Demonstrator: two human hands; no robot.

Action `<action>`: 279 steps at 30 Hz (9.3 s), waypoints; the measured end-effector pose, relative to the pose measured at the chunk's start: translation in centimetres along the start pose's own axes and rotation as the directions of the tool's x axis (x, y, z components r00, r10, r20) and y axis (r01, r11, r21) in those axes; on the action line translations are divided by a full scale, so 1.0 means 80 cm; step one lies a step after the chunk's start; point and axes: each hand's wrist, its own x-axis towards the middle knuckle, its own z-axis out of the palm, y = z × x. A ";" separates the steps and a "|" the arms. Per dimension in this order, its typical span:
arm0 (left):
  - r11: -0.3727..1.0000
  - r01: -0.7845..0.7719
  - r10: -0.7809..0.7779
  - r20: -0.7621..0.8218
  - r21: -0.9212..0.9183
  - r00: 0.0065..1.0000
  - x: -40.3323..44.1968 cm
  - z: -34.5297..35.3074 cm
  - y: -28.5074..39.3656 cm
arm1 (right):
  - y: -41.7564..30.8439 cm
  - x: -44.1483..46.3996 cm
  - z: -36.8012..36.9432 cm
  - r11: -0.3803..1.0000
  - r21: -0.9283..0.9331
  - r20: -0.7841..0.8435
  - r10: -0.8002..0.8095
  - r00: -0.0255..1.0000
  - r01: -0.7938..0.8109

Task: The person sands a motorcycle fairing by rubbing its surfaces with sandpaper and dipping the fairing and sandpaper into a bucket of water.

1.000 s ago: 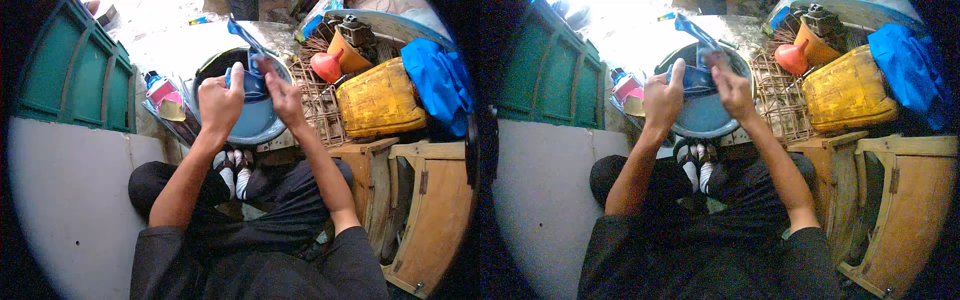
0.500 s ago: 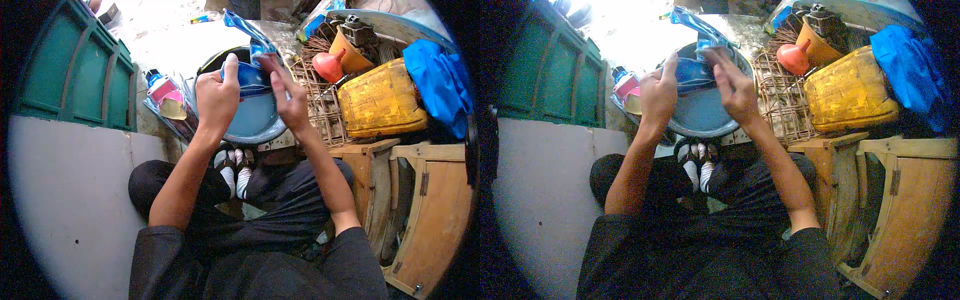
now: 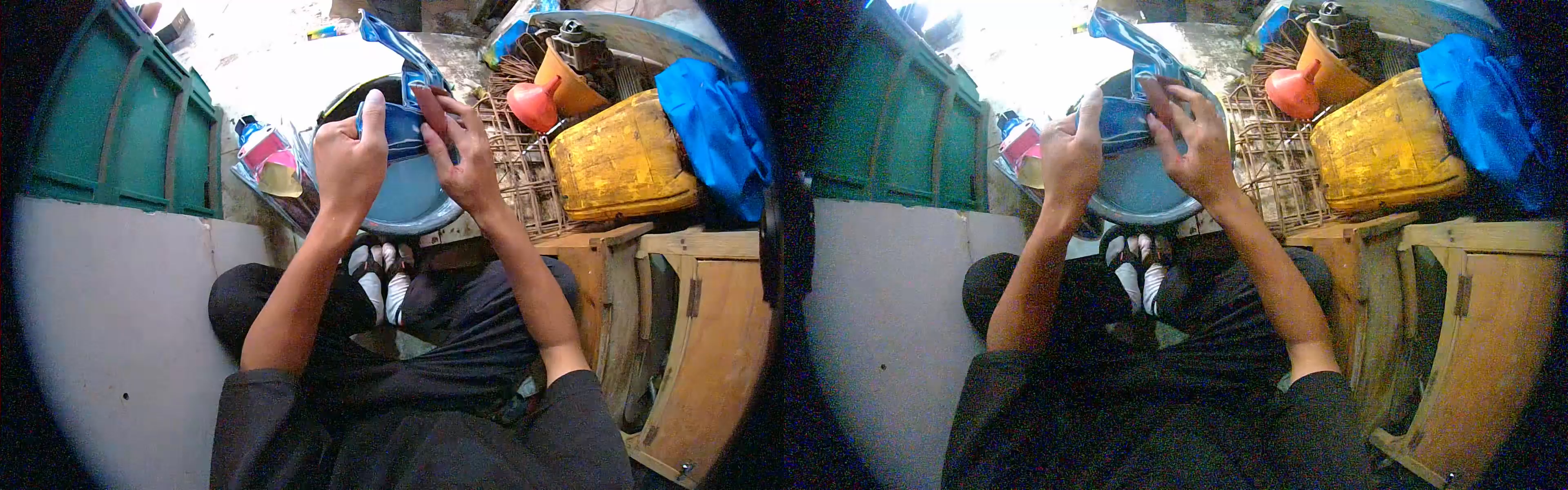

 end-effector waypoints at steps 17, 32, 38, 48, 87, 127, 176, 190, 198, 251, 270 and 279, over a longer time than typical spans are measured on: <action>0.995 -0.059 0.061 -0.011 0.084 0.998 -0.009 0.001 0.011 | -0.022 0.001 -0.001 0.994 0.091 -0.033 -0.049 0.998 0.052; 0.929 -0.309 0.295 0.096 0.203 0.951 -0.018 0.005 0.016 | -0.022 0.002 -0.012 0.978 0.204 -0.114 0.058 0.992 -0.033; 0.906 -0.339 0.342 0.033 0.253 0.939 -0.013 0.008 0.010 | -0.017 0.004 -0.016 0.981 0.147 -0.099 0.140 0.985 -0.125; 0.897 -0.358 0.337 0.122 0.261 0.934 -0.020 0.017 0.007 | -0.023 0.003 -0.017 0.972 0.206 -0.088 0.133 0.987 -0.113; 0.903 -0.332 0.337 0.029 0.273 0.941 -0.018 0.017 -0.002 | -0.016 0.001 -0.007 0.983 0.152 -0.100 0.120 0.988 -0.104; 0.912 -0.324 0.344 -0.041 0.253 0.938 -0.002 -0.005 0.017 | 0.001 0.003 -0.011 0.996 -0.072 -0.069 -0.063 0.996 0.058; 0.890 -0.340 0.358 -0.005 0.304 0.934 -0.003 -0.006 0.016 | -0.002 0.006 -0.010 0.995 -0.070 -0.132 -0.079 0.988 0.071; 0.872 -0.342 0.361 0.013 0.351 0.933 -0.002 0.003 -0.001 | 0.007 -0.003 -0.010 0.988 -0.115 -0.023 -0.103 0.994 0.100; 0.872 -0.379 0.407 -0.029 0.311 0.913 -0.006 0.004 0.006 | 0.003 -0.004 -0.011 0.991 -0.119 -0.074 -0.064 0.995 0.055; 0.906 -0.290 0.317 -0.041 0.307 0.948 -0.005 -0.005 0.017 | -0.002 -0.002 -0.012 0.991 -0.053 -0.083 -0.124 0.989 0.120; 0.923 -0.268 0.279 -0.002 0.277 0.960 -0.008 0.003 0.013 | 0.005 -0.005 -0.009 0.994 -0.068 -0.090 -0.093 0.992 0.087; 0.912 -0.270 0.273 0.034 0.309 0.961 -0.010 0.003 0.009 | -0.001 -0.002 -0.009 0.993 -0.009 -0.073 -0.116 0.991 0.116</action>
